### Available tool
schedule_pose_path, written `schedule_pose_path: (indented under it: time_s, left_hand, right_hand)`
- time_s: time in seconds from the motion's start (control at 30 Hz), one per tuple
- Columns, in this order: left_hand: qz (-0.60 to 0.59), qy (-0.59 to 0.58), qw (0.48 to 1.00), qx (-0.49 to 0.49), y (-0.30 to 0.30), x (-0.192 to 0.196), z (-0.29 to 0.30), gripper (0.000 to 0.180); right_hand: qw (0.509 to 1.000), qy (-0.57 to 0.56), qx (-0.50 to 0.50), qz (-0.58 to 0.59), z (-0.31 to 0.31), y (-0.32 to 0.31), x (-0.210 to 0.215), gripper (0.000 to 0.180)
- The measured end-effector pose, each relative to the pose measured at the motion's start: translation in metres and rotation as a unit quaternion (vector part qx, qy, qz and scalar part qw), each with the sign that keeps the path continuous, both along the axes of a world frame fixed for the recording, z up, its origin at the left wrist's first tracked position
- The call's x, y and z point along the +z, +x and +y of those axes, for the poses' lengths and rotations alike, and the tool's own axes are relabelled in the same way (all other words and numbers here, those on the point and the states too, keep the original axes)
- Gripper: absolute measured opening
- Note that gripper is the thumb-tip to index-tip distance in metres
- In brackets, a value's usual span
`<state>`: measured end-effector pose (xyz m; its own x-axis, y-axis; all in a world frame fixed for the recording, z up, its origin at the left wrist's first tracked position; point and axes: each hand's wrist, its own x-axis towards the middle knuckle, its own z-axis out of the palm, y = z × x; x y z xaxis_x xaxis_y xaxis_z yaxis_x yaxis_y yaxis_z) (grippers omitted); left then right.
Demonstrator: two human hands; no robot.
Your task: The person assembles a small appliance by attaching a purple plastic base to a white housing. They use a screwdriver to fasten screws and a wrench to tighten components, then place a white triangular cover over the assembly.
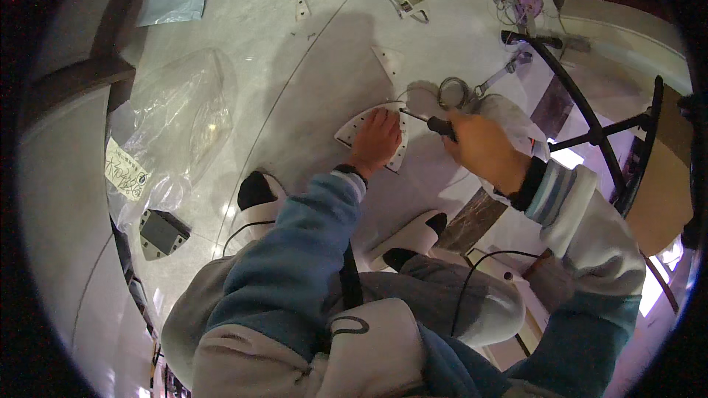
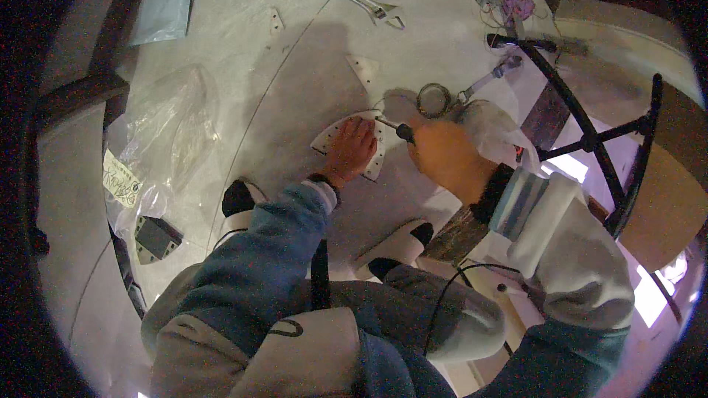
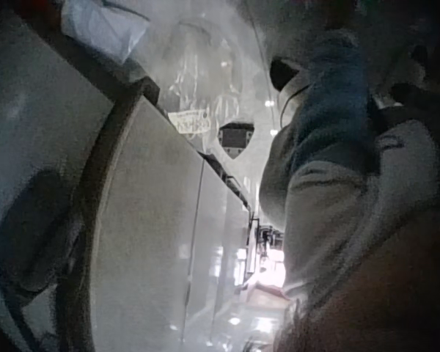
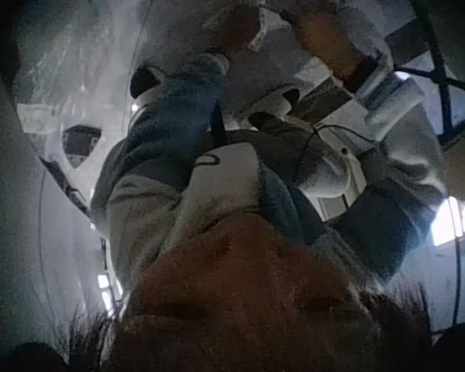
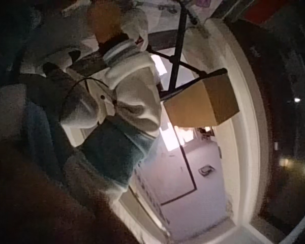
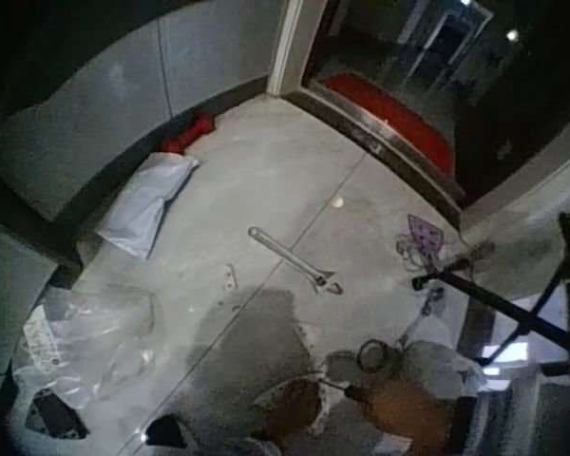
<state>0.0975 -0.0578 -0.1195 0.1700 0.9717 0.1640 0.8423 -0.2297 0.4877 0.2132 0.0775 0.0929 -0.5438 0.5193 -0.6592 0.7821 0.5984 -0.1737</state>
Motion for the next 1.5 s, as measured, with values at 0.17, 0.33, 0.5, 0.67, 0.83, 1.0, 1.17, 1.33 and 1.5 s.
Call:
schedule_pose_path:
  time_s: [0.17, 0.33, 0.5, 0.67, 0.83, 1.0, 1.17, 1.33, 1.5]
  left_hand:
    - [-0.054, -0.086, 0.994, -0.033, -0.009, 0.002, 0.007, 0.041]
    - [-0.117, -0.089, 0.989, 0.03, -0.024, 0.02, 0.017, 0.052]
    - [-0.039, -0.228, 0.967, 0.104, -0.022, 0.041, 0.032, 0.065]
    - [0.008, -0.315, 0.947, 0.057, -0.021, 0.036, 0.054, 0.064]
    - [0.078, -0.301, 0.948, 0.067, -0.006, 0.045, 0.055, 0.075]
    - [0.061, -0.327, 0.941, 0.056, -0.001, 0.05, 0.052, 0.077]
    - [0.048, -0.25, 0.966, 0.043, -0.008, 0.041, 0.044, 0.085]
    - [0.069, -0.291, 0.952, 0.065, -0.003, 0.034, 0.045, 0.083]
    - [0.085, -0.301, 0.943, 0.114, 0.006, 0.038, 0.044, 0.084]
  right_hand:
    - [0.776, -0.325, -0.539, 0.026, 0.02, 0.001, -0.009, 0.022]
    - [0.588, -0.379, -0.713, 0.044, 0.021, -0.006, -0.003, 0.022]
    - [0.802, -0.311, -0.509, -0.039, 0.005, -0.016, -0.005, 0.019]
    - [0.994, 0.09, -0.053, -0.019, -0.032, 0.008, -0.001, 0.019]
    - [0.994, 0.106, -0.026, 0.007, -0.06, 0.022, -0.011, 0.02]
    - [0.977, 0.042, -0.211, 0.0, -0.048, 0.003, -0.016, 0.023]
    - [0.711, -0.371, -0.596, -0.042, 0.015, 0.003, -0.01, 0.023]
    - [0.767, -0.324, -0.554, 0.012, -0.005, 0.006, -0.014, 0.024]
    - [0.838, -0.185, -0.508, 0.08, -0.036, 0.017, -0.014, 0.022]
